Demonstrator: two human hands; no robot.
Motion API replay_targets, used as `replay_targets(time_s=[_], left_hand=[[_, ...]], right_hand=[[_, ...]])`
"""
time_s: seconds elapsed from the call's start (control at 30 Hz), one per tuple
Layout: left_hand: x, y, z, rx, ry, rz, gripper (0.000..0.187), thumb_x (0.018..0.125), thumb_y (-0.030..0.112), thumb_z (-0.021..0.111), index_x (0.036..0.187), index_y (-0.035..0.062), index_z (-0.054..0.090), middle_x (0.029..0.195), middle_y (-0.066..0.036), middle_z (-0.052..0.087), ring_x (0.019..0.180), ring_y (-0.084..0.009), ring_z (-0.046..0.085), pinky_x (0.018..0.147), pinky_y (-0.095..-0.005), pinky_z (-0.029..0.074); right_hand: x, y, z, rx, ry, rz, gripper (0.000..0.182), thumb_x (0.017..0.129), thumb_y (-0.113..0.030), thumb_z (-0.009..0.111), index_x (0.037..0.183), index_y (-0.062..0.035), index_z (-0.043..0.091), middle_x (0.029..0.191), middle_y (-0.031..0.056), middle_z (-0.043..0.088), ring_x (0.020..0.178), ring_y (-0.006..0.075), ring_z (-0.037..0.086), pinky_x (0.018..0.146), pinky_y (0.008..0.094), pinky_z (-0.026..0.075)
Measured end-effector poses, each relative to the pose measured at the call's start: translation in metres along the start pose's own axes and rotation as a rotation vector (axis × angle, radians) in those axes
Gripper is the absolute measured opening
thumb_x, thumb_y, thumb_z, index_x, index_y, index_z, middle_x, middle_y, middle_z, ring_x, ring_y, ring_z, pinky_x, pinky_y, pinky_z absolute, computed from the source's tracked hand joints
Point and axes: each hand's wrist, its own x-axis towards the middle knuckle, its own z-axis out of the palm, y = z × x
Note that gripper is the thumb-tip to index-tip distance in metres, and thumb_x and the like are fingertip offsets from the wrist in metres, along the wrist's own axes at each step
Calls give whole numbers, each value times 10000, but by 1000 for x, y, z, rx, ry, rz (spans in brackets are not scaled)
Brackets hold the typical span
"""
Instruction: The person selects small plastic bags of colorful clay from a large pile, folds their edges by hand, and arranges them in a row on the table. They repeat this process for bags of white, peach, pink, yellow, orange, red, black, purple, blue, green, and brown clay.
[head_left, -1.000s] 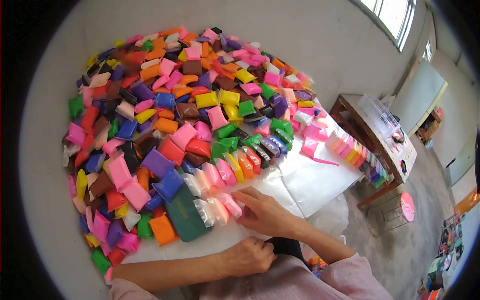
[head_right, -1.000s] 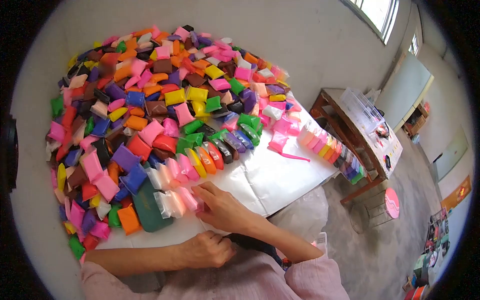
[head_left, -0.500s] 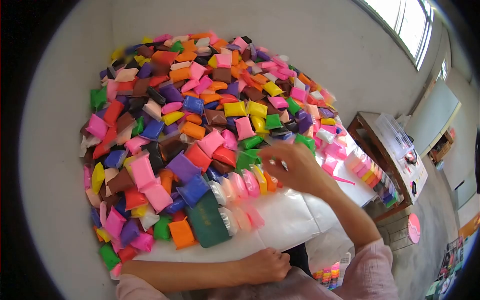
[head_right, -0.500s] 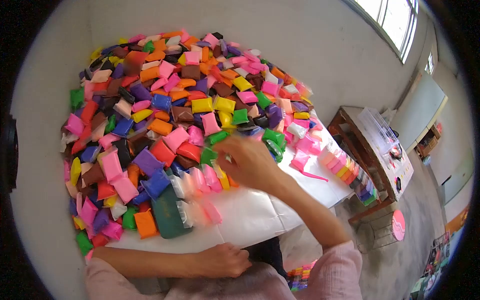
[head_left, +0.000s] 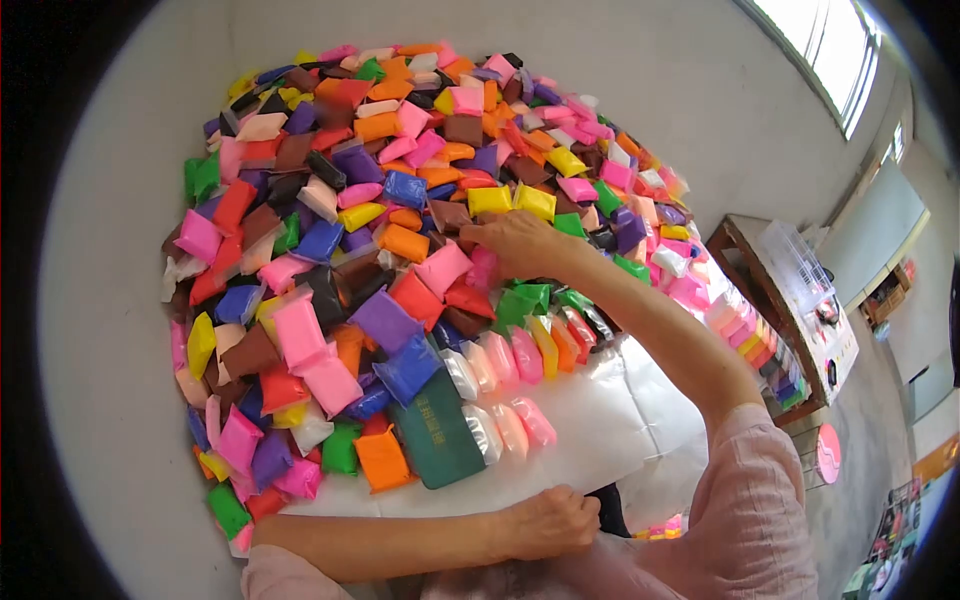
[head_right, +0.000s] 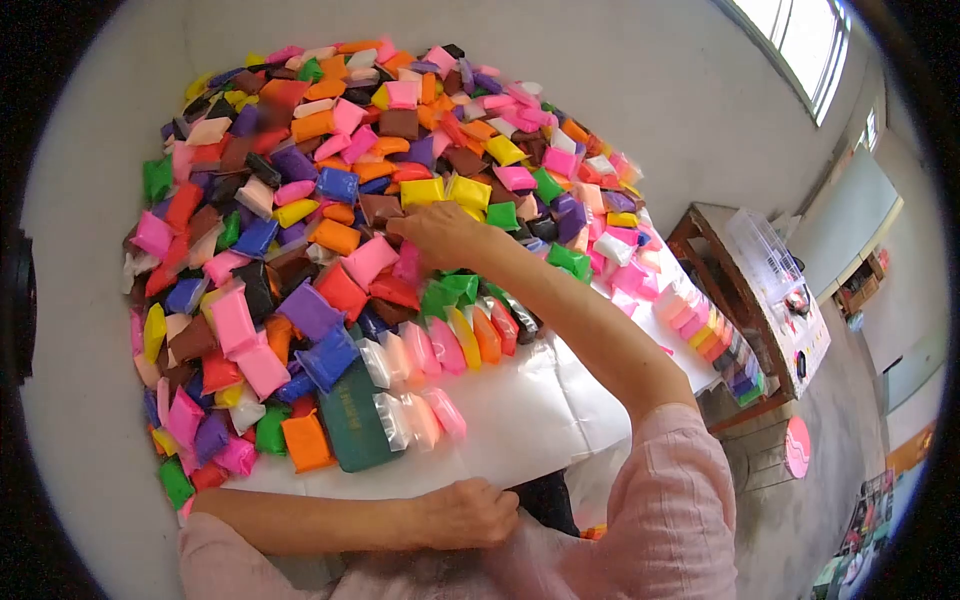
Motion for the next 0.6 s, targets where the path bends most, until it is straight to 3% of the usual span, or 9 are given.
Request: replay_targets(time_s=[0.17, 0.27, 0.4, 0.47, 0.6], left_hand=[[2, -2, -3, -70, 13, -11, 122, 777, 164, 616, 672, 105, 597, 675, -43, 535, 592, -169, 587, 508, -284, 451], [2, -1, -4, -114, 43, -45, 154, 809, 175, 640, 681, 104, 588, 678, -48, 535, 593, -183, 595, 508, -301, 460], [6, 1, -10, -190, 218, -138, 201, 809, 199, 706, 703, 92, 573, 679, -54, 532, 601, -195, 595, 506, -322, 467], [11, -1, -15, -187, 313, -170, 198, 779, 178, 741, 736, 75, 578, 692, -62, 536, 582, -209, 571, 499, -344, 460], [17, -6, -25, -199, 304, -472, 175, 805, 156, 692, 810, 56, 549, 746, -107, 518, 633, -273, 567, 541, -374, 458]], right_hand=[[-13, 14, -15, 12, 128, -7, 393, 698, -158, 778, 1035, -85, 590, 1004, 116, 615, 934, 343, 622, 779, 456, 479], [-57, 0, -46, -34, 378, 25, 370, 705, -198, 747, 1015, -81, 581, 980, 127, 612, 880, 332, 619, 748, 440, 497], [-156, -60, -49, -194, 667, 91, 284, 690, -163, 722, 888, -68, 542, 882, 72, 548, 818, 251, 599, 613, 382, 478], [-208, -99, -29, -301, 597, 222, 259, 682, -159, 706, 868, -76, 545, 842, 59, 517, 774, 217, 577, 550, 342, 444], [-255, -141, 21, -85, 433, 277, 289, 672, -176, 707, 910, -88, 568, 821, 57, 481, 740, 208, 530, 592, 339, 429]])
